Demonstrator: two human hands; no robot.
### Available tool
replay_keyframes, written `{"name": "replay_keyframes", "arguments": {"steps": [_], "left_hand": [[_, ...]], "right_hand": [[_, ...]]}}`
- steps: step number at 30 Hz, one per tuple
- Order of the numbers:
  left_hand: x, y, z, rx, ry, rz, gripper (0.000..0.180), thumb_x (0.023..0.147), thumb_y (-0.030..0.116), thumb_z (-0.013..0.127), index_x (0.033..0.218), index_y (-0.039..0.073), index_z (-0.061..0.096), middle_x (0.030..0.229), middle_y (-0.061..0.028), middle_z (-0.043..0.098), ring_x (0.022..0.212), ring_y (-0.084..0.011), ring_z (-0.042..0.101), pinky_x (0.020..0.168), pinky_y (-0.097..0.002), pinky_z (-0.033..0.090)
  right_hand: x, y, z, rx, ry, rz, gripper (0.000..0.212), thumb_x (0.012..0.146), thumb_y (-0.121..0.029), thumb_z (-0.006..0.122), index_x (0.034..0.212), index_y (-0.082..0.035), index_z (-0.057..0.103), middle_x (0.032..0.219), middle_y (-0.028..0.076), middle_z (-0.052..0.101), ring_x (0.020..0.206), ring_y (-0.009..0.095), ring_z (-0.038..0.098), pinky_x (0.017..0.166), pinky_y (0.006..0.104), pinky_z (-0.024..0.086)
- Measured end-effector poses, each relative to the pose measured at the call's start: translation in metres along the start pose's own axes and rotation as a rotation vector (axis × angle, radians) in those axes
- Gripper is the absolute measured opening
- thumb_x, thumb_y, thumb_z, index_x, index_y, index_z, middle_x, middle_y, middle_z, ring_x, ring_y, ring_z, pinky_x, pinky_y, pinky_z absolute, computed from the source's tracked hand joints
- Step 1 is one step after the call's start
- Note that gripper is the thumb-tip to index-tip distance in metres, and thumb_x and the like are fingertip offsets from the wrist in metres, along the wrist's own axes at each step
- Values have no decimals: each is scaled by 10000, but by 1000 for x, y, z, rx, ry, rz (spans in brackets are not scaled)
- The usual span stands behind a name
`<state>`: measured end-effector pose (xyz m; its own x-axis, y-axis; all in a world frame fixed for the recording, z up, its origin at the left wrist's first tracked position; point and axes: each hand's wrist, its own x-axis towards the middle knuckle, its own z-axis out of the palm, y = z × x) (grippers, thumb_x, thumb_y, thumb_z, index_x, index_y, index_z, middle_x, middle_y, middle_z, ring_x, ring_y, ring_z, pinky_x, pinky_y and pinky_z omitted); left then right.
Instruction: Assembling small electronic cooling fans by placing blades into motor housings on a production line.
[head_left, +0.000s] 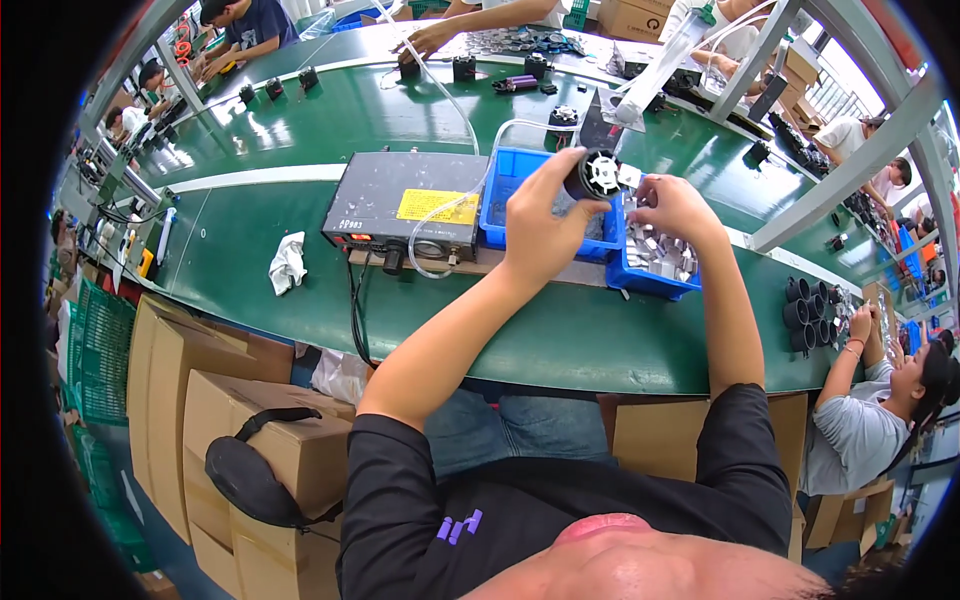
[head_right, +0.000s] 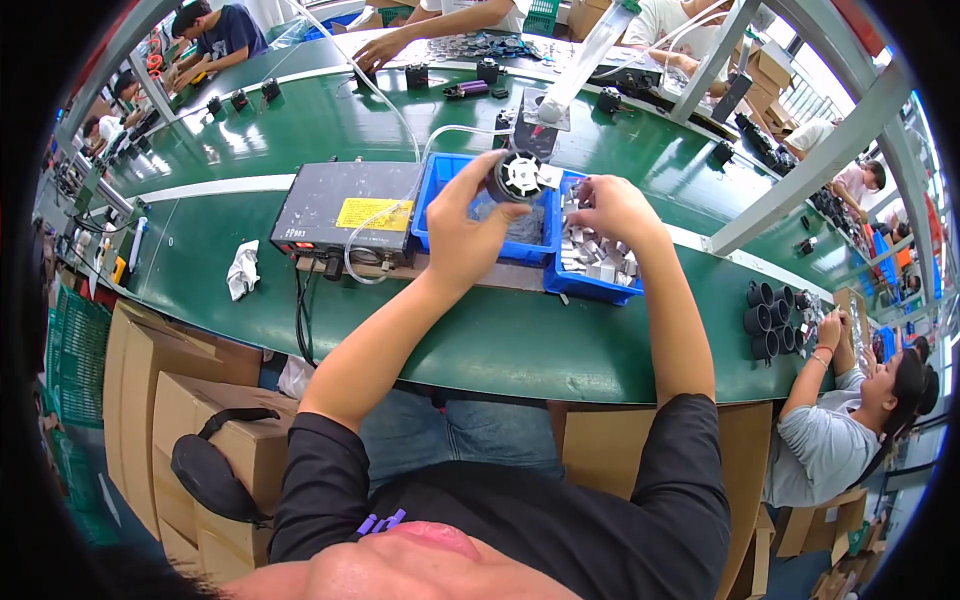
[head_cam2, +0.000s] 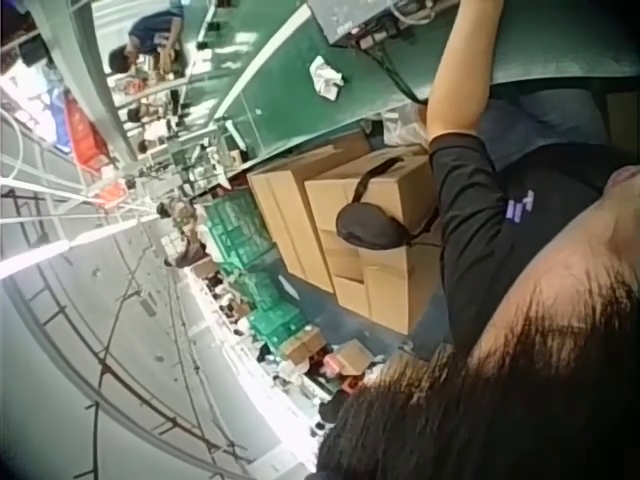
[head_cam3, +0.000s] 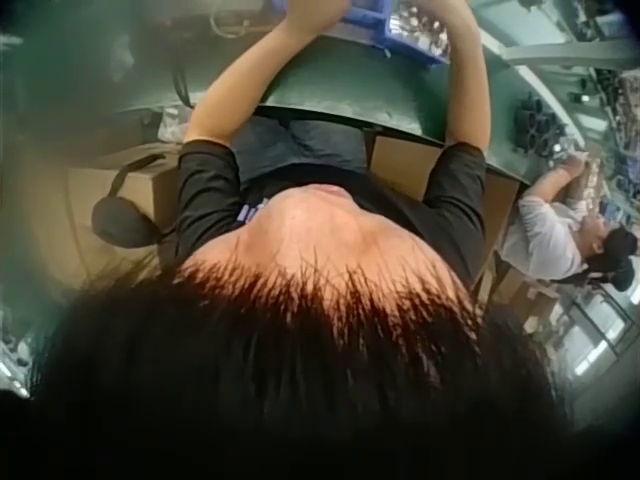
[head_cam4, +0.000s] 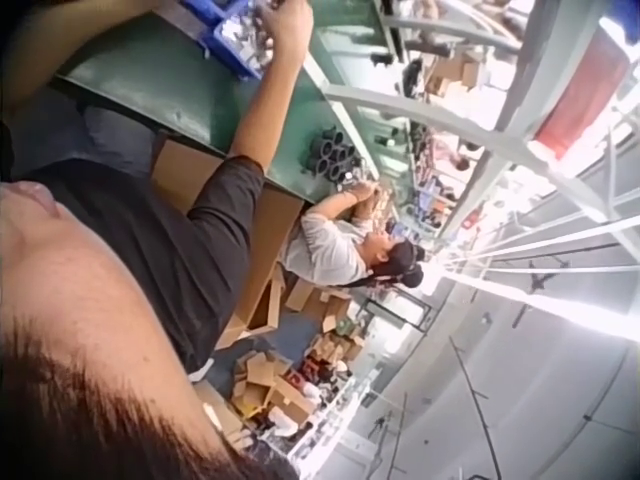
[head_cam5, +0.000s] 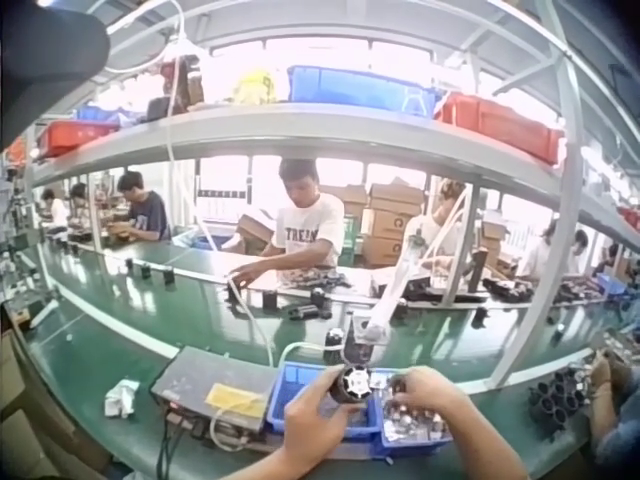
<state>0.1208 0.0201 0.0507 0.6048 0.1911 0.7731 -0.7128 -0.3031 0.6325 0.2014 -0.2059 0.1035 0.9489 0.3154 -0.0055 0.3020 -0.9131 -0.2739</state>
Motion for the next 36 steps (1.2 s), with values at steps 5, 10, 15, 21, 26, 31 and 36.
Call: {"name": "replay_keyframes", "arguments": {"steps": [5,10,15,21,26,31,36], "left_hand": [[-10,1,11,-60,-154,-54,667,797,-57,857,1438,-8,678,1250,-158,780,1022,-215,731,963,-325,588],[-5,-7,2,-143,-371,-200,644,798,-25,854,1419,-17,686,1266,-166,787,1041,-262,743,961,-353,587],[-2,-6,2,-239,-483,-285,635,835,-15,823,1452,-16,671,1297,-175,781,1070,-270,737,984,-358,578],[-2,0,1,-248,-566,-315,622,881,-30,773,1491,-13,651,1335,-180,769,1108,-261,722,1017,-352,564],[2,6,-2,-233,-610,-317,604,902,-22,755,1495,-28,642,1347,-182,765,1135,-272,719,1033,-355,556],[1,1,-4,-180,-656,-254,624,912,-49,727,1526,-3,626,1315,-142,759,1090,-203,685,1007,-312,544],[-1,-3,-4,-225,-647,-275,607,923,-47,714,1522,-13,625,1360,-149,751,1162,-225,690,1049,-321,531]], "right_hand": [[-2,17,-7,66,-96,-78,229,801,-47,792,1017,25,813,852,118,790,728,239,686,757,375,589],[3,29,-14,293,29,-92,178,788,-39,821,952,29,832,800,85,788,663,189,642,697,333,564],[-6,27,-33,254,65,-63,142,790,-42,841,919,17,846,797,72,791,649,145,614,678,297,542],[-18,18,-39,195,63,-64,129,800,-52,852,912,11,851,783,67,783,617,135,591,664,285,534],[-21,18,-45,129,110,-54,118,807,-46,859,917,-3,859,770,51,776,596,119,568,644,264,518],[-32,6,-56,700,-46,-142,136,812,-75,888,931,-14,865,784,62,790,662,110,622,652,262,507],[-29,-5,-39,813,-220,-307,132,837,-78,904,929,-1,850,765,50,758,682,95,598,652,242,486]]}}
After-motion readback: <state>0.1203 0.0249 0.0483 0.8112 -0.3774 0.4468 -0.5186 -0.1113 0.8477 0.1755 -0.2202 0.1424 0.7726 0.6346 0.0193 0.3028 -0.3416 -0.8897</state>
